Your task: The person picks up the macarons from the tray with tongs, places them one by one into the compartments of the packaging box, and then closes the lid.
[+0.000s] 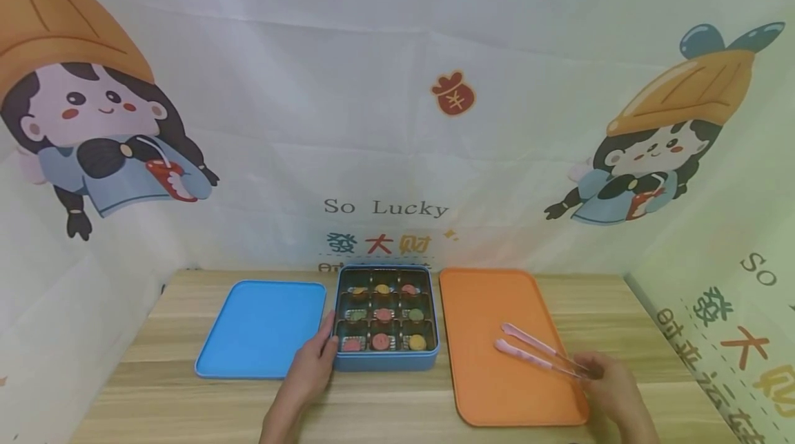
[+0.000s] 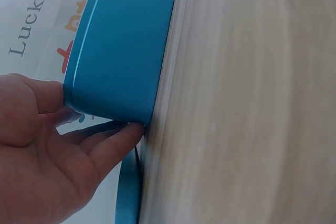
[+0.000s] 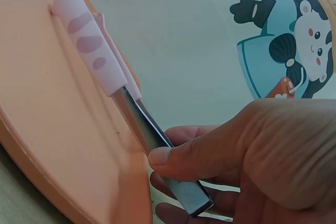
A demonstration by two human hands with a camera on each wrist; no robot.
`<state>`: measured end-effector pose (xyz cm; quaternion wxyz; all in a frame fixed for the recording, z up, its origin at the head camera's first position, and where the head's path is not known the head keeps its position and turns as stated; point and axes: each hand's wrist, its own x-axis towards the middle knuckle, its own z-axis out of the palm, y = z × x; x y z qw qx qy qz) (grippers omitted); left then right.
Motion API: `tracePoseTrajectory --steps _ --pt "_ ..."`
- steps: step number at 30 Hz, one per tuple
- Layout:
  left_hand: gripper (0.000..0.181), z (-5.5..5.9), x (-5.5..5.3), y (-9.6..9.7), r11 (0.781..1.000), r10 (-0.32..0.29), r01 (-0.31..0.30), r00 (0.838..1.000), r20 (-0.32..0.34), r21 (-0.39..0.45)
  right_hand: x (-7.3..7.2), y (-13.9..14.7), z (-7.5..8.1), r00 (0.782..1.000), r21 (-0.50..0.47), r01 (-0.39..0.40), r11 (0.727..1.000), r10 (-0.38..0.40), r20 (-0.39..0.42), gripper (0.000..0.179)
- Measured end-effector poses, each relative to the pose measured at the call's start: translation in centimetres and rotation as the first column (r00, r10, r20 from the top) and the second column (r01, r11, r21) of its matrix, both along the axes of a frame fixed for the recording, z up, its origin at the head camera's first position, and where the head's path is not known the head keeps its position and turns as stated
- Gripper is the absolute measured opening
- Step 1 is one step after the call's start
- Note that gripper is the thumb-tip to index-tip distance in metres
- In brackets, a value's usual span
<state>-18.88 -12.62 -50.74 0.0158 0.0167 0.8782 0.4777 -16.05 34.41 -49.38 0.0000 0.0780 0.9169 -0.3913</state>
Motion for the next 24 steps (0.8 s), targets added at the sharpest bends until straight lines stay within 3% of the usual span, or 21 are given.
tracePoseTrajectory --steps 5,14,24 --pt "0.052 0.0 -0.1 0.0 1.000 -0.004 0.004 1.000 -0.007 -0.006 -0.1 0.2 -0.4 1.000 -0.005 -0.001 1.000 0.001 0.007 0.035" --pt "0.053 -0.2 -0.1 -0.2 1.000 0.006 -0.006 1.000 0.016 -0.014 -0.2 1.1 -0.9 1.000 0.070 -0.009 0.998 0.008 0.025 0.031" --pt "0.052 -0.2 -0.1 0.0 1.000 0.007 -0.007 1.000 0.004 -0.027 0.2 1.1 -0.6 0.998 0.026 -0.018 1.000 0.017 0.052 0.036"
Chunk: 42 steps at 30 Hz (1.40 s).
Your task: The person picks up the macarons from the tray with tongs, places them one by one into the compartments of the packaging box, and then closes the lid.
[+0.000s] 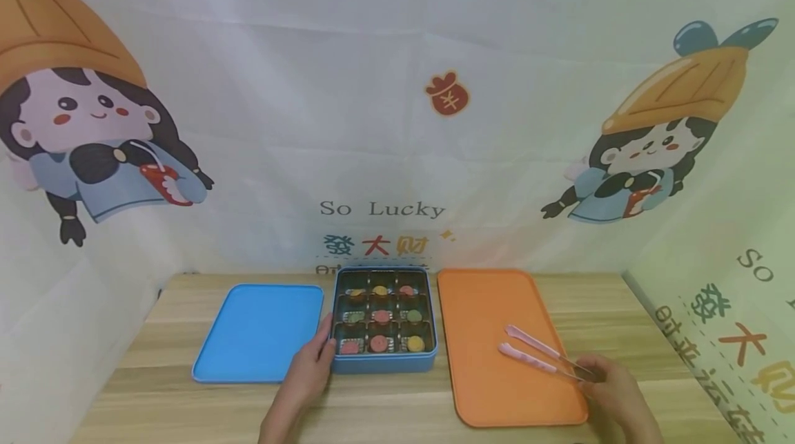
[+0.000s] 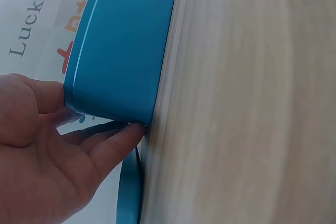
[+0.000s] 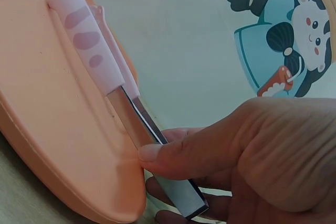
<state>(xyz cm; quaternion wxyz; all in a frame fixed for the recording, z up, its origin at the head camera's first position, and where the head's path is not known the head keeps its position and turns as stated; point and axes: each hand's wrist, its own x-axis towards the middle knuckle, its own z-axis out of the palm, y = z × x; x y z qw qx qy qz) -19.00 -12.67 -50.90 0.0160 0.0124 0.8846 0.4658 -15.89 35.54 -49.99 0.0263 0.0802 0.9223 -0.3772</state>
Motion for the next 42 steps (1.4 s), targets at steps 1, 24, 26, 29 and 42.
tracePoseTrajectory --steps 1,24,26,29,42 --pt "0.052 0.1 0.0 0.0 1.000 0.000 0.000 1.000 0.000 0.000 0.0 -0.1 0.0 1.000 -0.017 -0.003 1.000 0.003 0.003 0.037" --pt "0.051 1.4 0.7 -0.7 0.993 0.033 -0.037 0.999 -0.030 -0.116 0.6 -1.1 2.2 0.999 -0.033 0.039 0.999 -0.040 -0.020 0.043" --pt "0.050 1.8 0.9 -1.5 0.990 0.052 -0.058 0.998 -0.045 -0.129 0.7 -1.6 2.7 0.996 -0.023 0.067 0.998 -0.068 -0.061 0.042" --pt "0.048 2.5 1.0 -3.2 0.985 0.089 -0.101 0.992 -0.084 -0.140 0.4 -2.8 3.5 0.988 -0.048 0.089 0.995 -0.095 -0.122 0.041" --pt "0.054 3.7 0.7 -10.1 0.977 0.181 -0.191 0.978 -0.105 -0.093 -2.7 -13.8 6.1 0.886 -0.279 -0.097 0.956 -0.045 -0.461 0.040"
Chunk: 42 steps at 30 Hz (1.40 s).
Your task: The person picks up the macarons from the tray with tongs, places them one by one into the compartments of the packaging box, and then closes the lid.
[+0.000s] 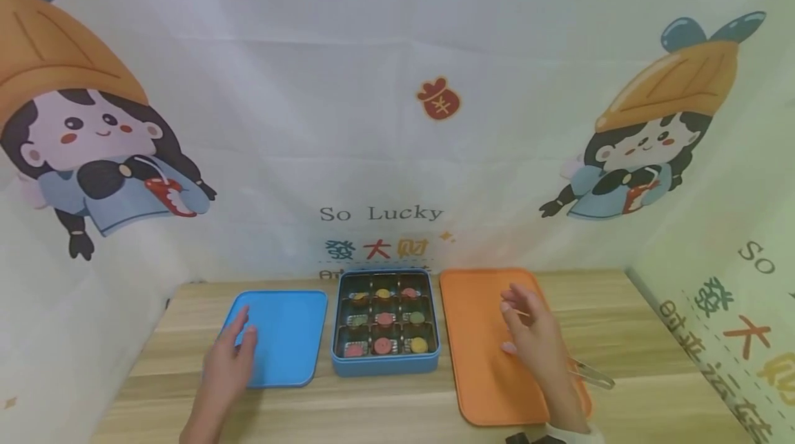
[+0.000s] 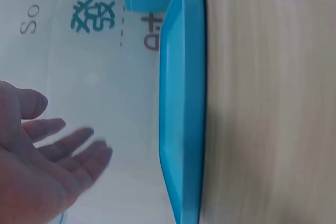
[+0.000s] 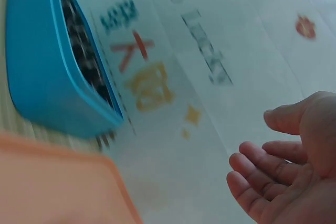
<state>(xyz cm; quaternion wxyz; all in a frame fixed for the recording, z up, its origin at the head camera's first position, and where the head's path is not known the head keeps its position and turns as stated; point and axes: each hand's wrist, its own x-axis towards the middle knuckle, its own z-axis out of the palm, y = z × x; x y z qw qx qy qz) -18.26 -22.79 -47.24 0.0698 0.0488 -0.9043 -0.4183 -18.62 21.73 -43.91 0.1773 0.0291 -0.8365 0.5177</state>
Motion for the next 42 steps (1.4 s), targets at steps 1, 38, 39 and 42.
tracePoseTrajectory --steps 1,38,39,42 --pt "0.054 -0.2 0.0 -0.4 1.000 0.007 -0.007 1.000 -0.003 -0.009 -0.1 -0.9 0.1 1.000 -0.013 -0.021 1.000 0.021 -0.015 0.039" --pt "0.075 -3.3 0.2 -6.3 0.999 -0.024 0.013 0.948 0.317 0.037 0.5 -25.7 -3.1 0.694 -0.380 -0.538 0.752 0.651 0.307 0.055" --pt "0.076 -3.3 0.2 -6.3 0.999 -0.023 0.013 0.947 0.321 0.034 0.6 -26.0 -3.1 0.691 -0.365 -0.534 0.763 0.643 0.332 0.057" --pt "0.076 -3.3 0.2 -6.3 1.000 -0.023 0.016 0.945 0.327 0.024 0.9 -26.9 -3.3 0.702 -0.279 -0.513 0.812 0.584 0.408 0.062"
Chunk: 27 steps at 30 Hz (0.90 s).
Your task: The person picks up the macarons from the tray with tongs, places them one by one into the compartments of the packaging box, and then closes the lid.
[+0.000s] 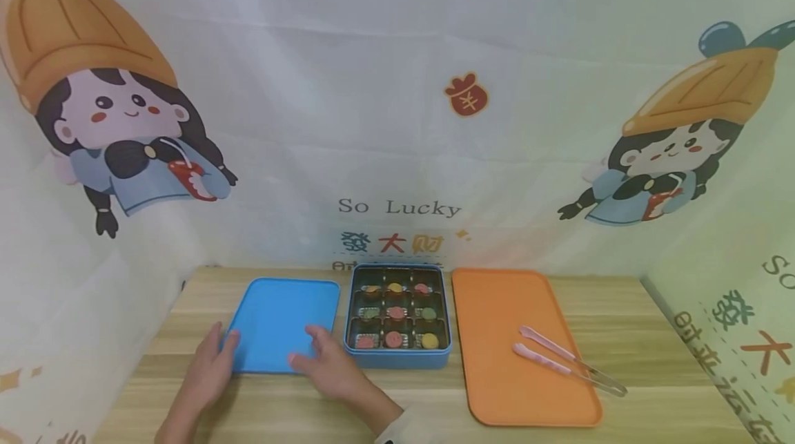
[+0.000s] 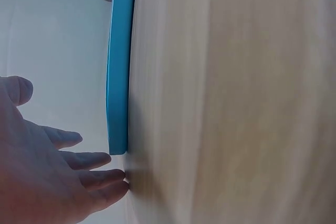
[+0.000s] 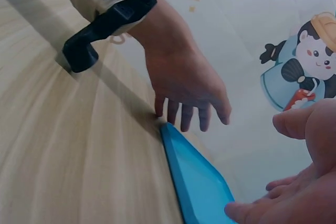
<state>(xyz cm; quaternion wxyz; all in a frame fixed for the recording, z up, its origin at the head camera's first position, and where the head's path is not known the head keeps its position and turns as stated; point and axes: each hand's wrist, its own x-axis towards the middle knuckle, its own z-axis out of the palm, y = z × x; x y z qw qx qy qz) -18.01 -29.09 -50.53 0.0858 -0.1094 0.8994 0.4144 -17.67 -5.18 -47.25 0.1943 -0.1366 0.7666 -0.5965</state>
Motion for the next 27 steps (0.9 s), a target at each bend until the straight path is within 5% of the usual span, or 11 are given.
tracePoseTrajectory --steps 8,19,27 --pt "0.074 0.3 -0.1 0.4 0.999 0.015 -0.015 1.000 0.002 -0.030 0.4 -1.4 -1.5 0.994 0.150 0.107 0.983 -0.108 -0.006 0.071" --pt "0.071 0.1 -0.5 1.1 1.000 0.016 -0.016 1.000 0.003 -0.010 -0.5 -1.3 -3.0 0.986 0.102 0.163 0.981 -0.165 0.015 0.070" --pt "0.078 0.1 -0.9 0.8 0.996 0.060 -0.062 0.998 0.030 0.058 -0.7 -1.4 -2.6 0.966 -0.008 0.250 0.968 -0.249 0.064 0.057"
